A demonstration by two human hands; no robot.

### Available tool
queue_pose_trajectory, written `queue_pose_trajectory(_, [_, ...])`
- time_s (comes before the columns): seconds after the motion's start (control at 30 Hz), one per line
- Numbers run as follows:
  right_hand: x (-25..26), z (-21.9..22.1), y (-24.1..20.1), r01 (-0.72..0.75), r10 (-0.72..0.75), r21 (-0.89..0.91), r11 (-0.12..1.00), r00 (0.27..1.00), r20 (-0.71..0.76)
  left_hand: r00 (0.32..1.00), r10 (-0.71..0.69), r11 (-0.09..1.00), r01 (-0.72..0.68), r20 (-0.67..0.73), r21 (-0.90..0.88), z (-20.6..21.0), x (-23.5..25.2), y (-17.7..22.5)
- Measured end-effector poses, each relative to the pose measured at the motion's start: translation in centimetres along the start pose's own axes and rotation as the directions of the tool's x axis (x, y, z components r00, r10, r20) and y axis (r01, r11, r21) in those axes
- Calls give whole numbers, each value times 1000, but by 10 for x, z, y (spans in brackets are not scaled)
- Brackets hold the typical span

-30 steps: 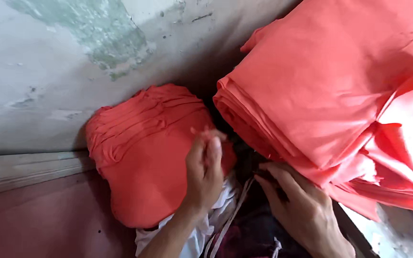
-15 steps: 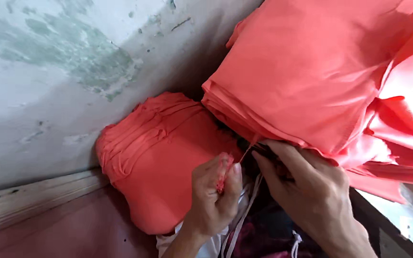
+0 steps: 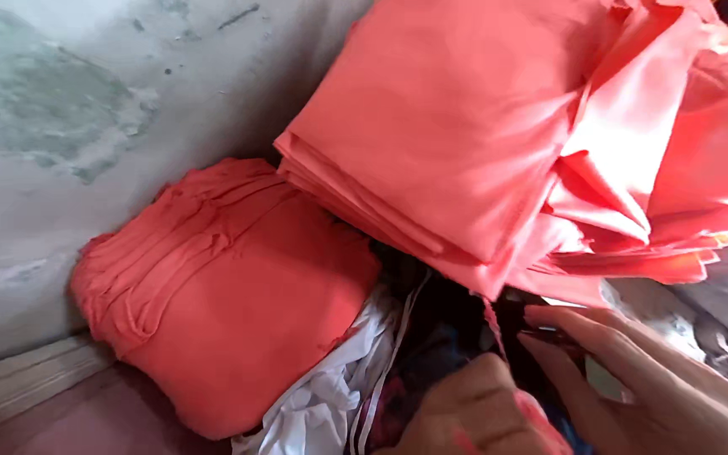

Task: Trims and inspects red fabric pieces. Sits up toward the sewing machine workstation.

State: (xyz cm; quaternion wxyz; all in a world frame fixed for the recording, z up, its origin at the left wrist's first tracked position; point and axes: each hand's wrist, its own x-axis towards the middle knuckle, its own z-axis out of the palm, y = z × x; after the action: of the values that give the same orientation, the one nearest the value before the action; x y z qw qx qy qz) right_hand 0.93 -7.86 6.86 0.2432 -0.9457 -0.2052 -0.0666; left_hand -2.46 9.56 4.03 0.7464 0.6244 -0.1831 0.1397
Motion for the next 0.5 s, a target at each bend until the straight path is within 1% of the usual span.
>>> queue_pose_trajectory(0.1, [3, 14, -2, 16, -19, -19, 1000, 992, -125, 999, 12, 999, -9, -51, 47, 5, -4, -5])
queue_pose_trajectory(0.17, [9, 26, -8, 55, -59, -29, 998, 984, -167, 997, -12, 998, 17, -78, 61, 0, -9, -4])
queue_pose_trajectory(0.27, [18, 37, -20, 67, -75, -51, 996, 982, -175, 990, -102, 994, 106, -100, 34, -26, -16, -1])
queue_pose_trajectory(0.33, [21, 40, -29, 51, -58, -46, 998, 987, -150, 971, -165, 984, 173, -170, 34, -48, -21, 0])
queue_pose_trajectory(0.4, [23, 47, -35, 51, -55, -33, 998, 988, -145, 959, -145, 987, 158, -245, 35, -62, -23, -5])
queue_pose_trajectory(0.5, [30, 60, -39, 79, -82, -23, 997, 982, -168, 961, -139, 990, 142, -239, -2, -66, -24, -8])
